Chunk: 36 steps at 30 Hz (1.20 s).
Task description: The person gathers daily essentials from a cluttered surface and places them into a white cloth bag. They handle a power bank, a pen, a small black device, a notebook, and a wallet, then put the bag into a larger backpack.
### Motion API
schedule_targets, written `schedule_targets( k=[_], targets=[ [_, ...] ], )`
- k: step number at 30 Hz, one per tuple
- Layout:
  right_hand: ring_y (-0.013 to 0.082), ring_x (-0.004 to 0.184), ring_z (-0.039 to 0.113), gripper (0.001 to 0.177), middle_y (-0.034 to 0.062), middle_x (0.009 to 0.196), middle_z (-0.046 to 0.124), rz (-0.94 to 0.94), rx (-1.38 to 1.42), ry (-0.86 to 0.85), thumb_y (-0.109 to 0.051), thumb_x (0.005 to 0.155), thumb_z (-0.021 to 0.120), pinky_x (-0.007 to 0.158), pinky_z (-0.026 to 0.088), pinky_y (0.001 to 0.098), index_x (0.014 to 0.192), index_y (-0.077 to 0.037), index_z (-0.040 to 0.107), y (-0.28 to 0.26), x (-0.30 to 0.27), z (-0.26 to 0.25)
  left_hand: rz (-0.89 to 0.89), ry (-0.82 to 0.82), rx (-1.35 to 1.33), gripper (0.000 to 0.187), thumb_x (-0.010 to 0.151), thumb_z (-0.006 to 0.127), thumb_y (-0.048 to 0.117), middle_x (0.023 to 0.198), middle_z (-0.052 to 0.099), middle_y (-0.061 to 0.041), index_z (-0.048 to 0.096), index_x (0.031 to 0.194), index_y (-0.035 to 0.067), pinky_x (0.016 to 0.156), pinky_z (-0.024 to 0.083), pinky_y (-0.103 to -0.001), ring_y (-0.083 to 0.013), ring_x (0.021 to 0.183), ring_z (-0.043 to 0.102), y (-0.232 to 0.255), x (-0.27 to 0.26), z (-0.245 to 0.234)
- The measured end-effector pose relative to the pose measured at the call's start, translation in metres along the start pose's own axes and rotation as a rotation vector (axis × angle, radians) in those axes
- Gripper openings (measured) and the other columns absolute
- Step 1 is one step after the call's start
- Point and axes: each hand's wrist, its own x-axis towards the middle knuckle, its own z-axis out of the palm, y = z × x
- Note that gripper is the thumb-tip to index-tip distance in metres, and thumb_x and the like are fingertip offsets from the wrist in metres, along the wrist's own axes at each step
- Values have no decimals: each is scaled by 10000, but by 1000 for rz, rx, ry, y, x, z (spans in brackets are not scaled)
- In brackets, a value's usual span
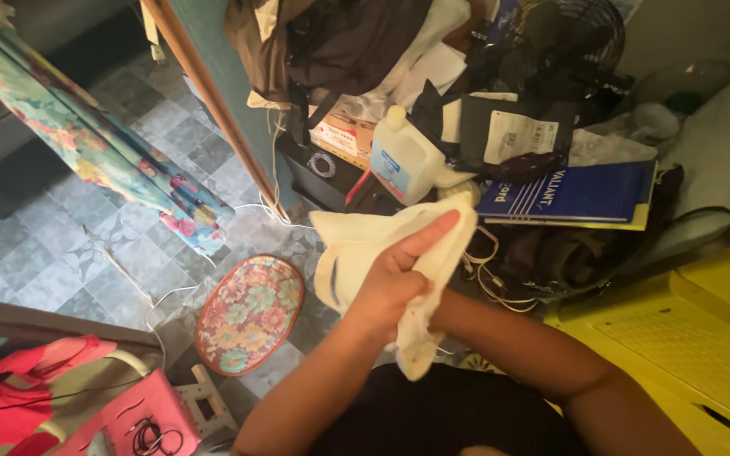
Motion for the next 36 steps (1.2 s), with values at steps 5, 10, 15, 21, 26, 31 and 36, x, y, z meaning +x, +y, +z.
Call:
schedule_targets(
  k=[5,10,15,21,26,31,36],
  targets=[
    [226,600,564,54,69,799,572,119,96,49,-77,1070,615,542,462,327,1082,-25,624,-18,-58,22,6,49,-1,883,693,472,-107,1468,591,-72,468,1568,16,748,510,-188,-70,953,640,-6,-2,1],
    [221,796,666,416,78,895,692,-329,110,-186,-65,930,541,696,555,320,1288,-243,653,-12,-27,5,135,109,-86,856,694,498,-50,1537,535,-123,446,1548,-28,1076,505,-245,-158,1271,639,7,-15,-21],
    [230,941,741,279,81,1035,772,-1781,1118,-1560,-281,932,705,822,561,359,1149,-115,763,0,45,121,196,54,-219,845,753,549,-38,1517,510,-192,406,1585,5,1079,479,-380,-286,1275,590,22,-33,-38],
    [221,1025,729,385,65,1125,764,-1090,1245,-1137,-186,811,751,891,574,382,1189,-121,723,-59,132,253,186,64,-224,851,744,547,-50,1560,483,-195,391,1580,-24,1134,446,-381,-295,1358,543,18,-38,-33],
    [343,1110,690,489,132,1191,730,-1005,361,-956,-368,799,836,901,568,478,1210,-121,738,-68,156,324,203,72,-206,873,725,539,-50,1585,469,-195,384,1583,-45,1200,393,-375,-287,1424,506,25,-42,-23],
    [307,1169,661,386,76,1234,719,-825,436,-1095,-360,828,800,982,513,486,1191,-229,775,-65,146,375,207,64,-227,867,733,542,-56,1586,463,-190,382,1584,-32,1205,385,-389,-293,1418,498,27,-47,-22],
    [381,1092,659,323,151,1190,716,-651,697,-922,-328,954,712,906,513,509,1222,-151,747,-51,161,371,229,81,-233,865,728,532,-56,1581,467,-198,386,1581,-36,1204,388,-391,-294,1418,504,30,-48,-22]
  ],
)
